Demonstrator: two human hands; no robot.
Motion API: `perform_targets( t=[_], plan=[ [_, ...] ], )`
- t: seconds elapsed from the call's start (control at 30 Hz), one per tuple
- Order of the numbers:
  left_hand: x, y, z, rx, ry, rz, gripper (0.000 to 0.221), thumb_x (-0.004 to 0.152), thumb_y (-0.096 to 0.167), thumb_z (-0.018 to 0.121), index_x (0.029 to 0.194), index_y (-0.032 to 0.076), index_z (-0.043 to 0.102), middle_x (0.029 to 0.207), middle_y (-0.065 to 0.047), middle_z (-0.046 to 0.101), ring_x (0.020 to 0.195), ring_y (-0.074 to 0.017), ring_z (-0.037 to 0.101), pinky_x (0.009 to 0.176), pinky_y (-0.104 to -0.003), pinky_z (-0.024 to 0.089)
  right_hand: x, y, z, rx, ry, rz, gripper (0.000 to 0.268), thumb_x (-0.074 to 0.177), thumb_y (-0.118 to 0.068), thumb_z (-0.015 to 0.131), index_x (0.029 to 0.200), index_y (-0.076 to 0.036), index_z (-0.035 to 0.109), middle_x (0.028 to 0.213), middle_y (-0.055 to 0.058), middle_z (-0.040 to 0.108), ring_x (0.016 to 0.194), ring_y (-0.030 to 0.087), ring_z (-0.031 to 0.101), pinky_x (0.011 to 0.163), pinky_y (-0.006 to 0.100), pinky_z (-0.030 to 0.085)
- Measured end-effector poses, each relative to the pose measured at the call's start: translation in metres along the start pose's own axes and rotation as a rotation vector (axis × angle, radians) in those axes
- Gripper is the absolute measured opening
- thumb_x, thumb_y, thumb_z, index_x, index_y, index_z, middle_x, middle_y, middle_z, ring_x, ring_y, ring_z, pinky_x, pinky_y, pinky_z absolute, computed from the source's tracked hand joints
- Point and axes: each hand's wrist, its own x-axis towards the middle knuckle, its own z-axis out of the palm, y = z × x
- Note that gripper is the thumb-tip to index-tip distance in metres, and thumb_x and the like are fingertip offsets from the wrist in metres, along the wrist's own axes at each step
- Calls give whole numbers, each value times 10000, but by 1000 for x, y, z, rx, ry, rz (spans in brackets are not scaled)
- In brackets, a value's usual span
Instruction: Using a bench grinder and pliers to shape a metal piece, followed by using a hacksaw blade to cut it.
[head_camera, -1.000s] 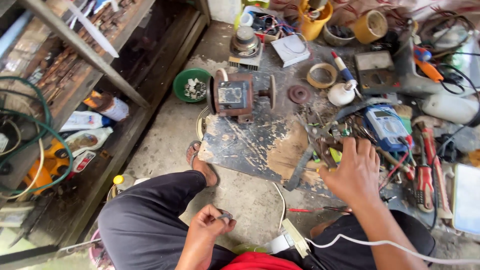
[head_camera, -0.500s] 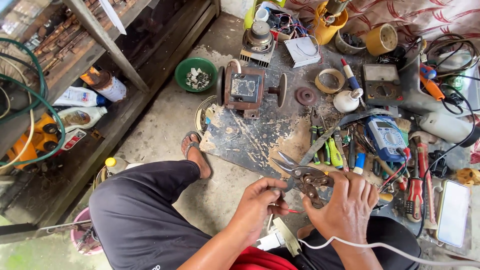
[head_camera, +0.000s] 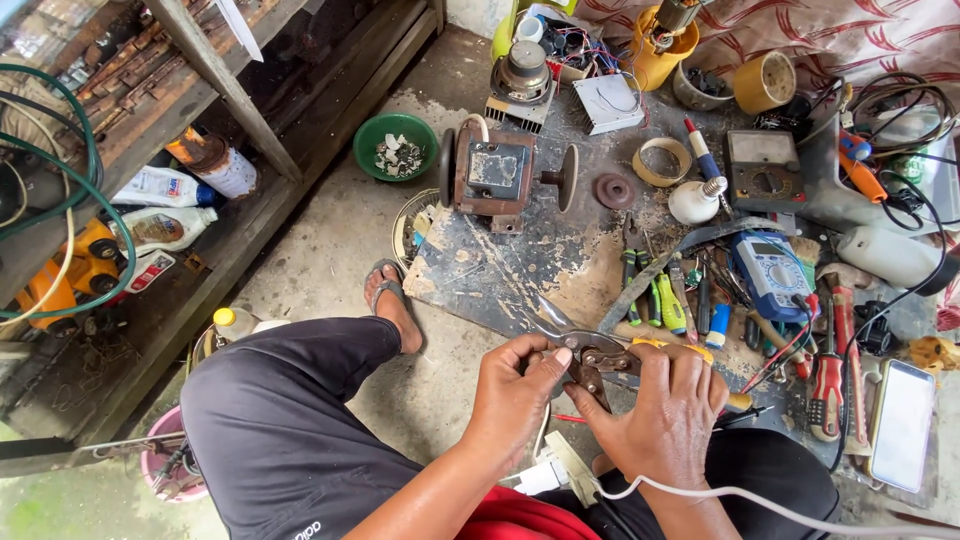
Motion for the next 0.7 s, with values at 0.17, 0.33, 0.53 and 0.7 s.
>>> perform_targets(
  t=[0.17, 0.33, 0.53, 0.7],
  plan=[
    [6, -9, -5, 29, -16, 12, 72, 925, -21, 735, 983, -46, 770, 687, 22, 460, 608, -63, 360, 549, -204, 314, -1, 7, 8, 19, -40, 51, 818, 576, -565, 895, 1147, -57, 604, 1127, 157, 547, 1046, 356, 560, 936, 490, 373],
    [10, 12, -18, 119, -11, -111, 237, 945, 26, 693, 1173, -4, 748, 688, 28, 439, 523, -63, 340, 451, -210, 302, 36, 57, 26, -106, -205, 271, 800, 685, -755, 771, 1080, -66, 672, 1021, 127, 623, 913, 289, 605, 969, 490, 403],
    [30, 31, -73, 133, 153, -187, 201, 1010, 73, 612, 1145, 18, 750, 651, -20, 505, 461, -84, 351, 386, -232, 282, 84, 111, 41, -214, -474, 570, 975, 706, -776, 733, 1283, 7, 668, 1170, 219, 675, 1052, 376, 664, 1021, 501, 387],
    [39, 28, -119, 46, 245, -133, 183, 997, 92, 617, 1095, 11, 749, 689, -47, 535, 462, -97, 377, 412, -243, 267, 92, 138, 72, -238, -469, 552, 940, 701, -708, 768, 1285, 24, 684, 1246, 253, 664, 1142, 416, 641, 1023, 511, 368]
  ],
)
